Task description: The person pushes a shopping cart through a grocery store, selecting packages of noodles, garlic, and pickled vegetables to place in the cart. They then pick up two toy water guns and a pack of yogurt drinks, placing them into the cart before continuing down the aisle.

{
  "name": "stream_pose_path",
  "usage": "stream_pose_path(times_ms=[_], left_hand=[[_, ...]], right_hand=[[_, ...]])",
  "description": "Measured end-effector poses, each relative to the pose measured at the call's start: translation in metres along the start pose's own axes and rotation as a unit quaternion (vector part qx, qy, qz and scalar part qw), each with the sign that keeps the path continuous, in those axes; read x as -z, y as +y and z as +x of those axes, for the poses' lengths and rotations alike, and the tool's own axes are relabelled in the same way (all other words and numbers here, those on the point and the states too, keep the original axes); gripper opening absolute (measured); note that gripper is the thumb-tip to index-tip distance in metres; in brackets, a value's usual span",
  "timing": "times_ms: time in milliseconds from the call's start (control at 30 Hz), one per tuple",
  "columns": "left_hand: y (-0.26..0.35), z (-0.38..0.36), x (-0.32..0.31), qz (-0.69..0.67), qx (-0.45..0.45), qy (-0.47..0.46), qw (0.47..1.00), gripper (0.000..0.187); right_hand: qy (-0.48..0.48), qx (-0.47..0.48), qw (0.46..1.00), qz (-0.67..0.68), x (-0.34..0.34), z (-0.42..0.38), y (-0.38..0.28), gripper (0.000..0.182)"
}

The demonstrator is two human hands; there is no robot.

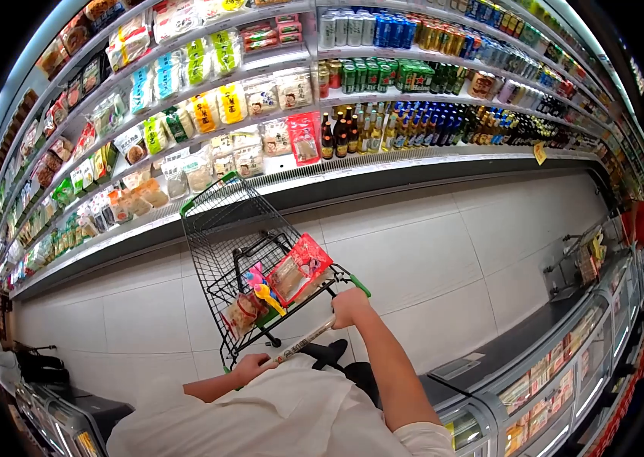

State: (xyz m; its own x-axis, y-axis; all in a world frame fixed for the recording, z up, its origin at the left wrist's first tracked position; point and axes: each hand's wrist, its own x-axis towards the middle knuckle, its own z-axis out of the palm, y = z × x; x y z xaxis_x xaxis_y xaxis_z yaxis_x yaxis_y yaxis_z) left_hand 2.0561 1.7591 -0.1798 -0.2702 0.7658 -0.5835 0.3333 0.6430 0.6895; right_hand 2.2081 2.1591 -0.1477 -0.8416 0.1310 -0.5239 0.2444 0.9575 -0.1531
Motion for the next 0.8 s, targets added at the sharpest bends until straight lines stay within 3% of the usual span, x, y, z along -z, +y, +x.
stream_pose_path(times_ms=[500, 567, 800], left_hand=[[0.138, 0.085, -0.028, -0.060, 0.108, 0.153, 0.980, 0.060], [0.140, 0.108, -0.030, 0.040, 0.110, 0.176, 0.977, 0.059], [0.204, 0.163, -0.041, 0.043, 0.112, 0.306, 0.945, 0.050]], right_hand=[[-0.012, 0.171, 0.982, -0.086, 0.087, 0.115, 0.142, 0.047], [-0.020, 0.187, 0.978, -0.095, 0.101, 0.139, 0.157, 0.047], [-0.037, 0.251, 0.955, -0.152, 0.155, 0.207, 0.197, 0.049]])
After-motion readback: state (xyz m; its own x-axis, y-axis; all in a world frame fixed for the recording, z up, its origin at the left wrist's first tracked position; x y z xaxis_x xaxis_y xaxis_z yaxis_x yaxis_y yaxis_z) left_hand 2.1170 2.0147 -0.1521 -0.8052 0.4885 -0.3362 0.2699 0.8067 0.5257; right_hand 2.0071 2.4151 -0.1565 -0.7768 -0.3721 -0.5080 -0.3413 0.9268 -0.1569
